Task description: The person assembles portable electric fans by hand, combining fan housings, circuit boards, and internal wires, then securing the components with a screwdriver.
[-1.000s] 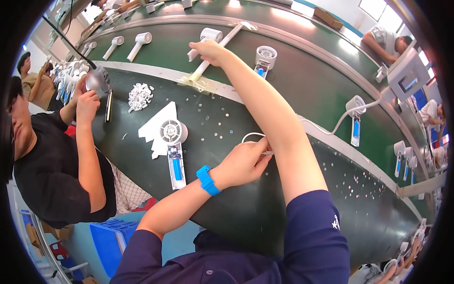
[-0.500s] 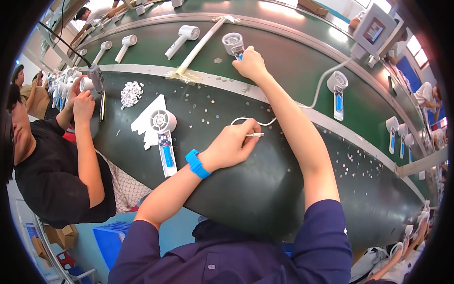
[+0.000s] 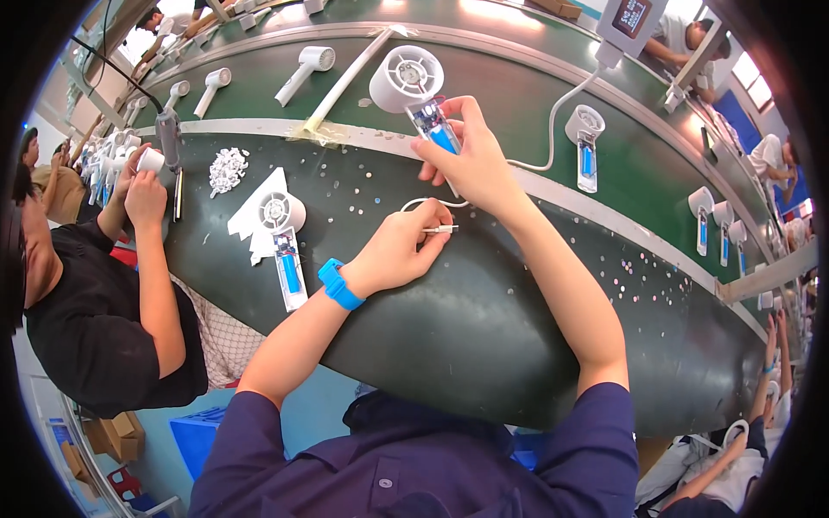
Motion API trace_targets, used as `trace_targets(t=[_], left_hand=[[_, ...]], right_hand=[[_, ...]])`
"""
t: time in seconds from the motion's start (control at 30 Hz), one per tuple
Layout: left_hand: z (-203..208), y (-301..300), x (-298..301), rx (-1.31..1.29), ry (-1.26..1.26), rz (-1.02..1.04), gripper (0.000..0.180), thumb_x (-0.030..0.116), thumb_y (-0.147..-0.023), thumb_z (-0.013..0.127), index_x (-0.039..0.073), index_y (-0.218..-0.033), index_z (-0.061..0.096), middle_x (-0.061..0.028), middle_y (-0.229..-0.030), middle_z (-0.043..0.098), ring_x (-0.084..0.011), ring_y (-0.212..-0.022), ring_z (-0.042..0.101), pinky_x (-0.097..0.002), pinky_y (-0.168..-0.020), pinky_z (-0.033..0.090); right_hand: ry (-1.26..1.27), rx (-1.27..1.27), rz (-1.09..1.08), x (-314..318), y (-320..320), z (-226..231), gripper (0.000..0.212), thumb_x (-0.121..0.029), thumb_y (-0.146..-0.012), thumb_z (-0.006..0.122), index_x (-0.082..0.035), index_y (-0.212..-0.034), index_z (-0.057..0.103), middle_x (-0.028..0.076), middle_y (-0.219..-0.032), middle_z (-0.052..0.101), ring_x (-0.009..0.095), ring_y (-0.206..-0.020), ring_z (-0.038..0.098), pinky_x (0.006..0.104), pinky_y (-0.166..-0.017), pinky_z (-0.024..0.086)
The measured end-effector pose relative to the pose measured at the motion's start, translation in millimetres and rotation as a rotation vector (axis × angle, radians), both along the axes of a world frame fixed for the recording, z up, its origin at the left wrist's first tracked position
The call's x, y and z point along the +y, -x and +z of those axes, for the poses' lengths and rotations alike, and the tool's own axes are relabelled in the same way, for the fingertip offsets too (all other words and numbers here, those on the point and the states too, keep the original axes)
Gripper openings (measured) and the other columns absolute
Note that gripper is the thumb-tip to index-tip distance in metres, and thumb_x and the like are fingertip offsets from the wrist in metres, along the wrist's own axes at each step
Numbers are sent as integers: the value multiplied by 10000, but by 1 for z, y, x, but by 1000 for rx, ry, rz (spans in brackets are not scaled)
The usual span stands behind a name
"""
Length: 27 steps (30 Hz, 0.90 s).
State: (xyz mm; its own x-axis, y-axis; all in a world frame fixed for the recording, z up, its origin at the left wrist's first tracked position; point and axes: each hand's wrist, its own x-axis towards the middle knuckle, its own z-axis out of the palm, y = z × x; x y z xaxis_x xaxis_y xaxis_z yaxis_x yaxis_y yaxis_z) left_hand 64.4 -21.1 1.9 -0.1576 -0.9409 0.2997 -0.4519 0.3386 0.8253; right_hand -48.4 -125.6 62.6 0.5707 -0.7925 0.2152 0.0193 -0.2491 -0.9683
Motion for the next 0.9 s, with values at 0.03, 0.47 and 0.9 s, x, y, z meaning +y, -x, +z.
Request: trace_targets(t=[0.03,0.47,0.9], left_hand=[[2,0,1,8,-43,-2,142,21,-837,575,-7,-949,493,-131,-775,587,-219,-633,596,-315,-585,474],[-2,2,2,113,12,19,127,19,-816,581,-12,-906,498,-161,-766,592,-309,-695,607,-370,-635,466],[2,-6,6,21,0,28,138,25,-841,570,-2,-957,500,-127,-781,574,-206,-639,584,-317,-592,460]], right_hand=[[-86,-30,44,6,4,8,435,-124,-845,645,-51,-1152,346,108,-807,618,110,-581,570,229,-495,428],[-138,-143,215,22,23,14,318,-158,-917,516,-29,-1200,446,82,-823,604,114,-577,561,242,-551,467],[-16,-113,-14,42,38,50,198,-107,-904,486,2,-1069,496,74,-785,587,116,-564,551,246,-518,461]])
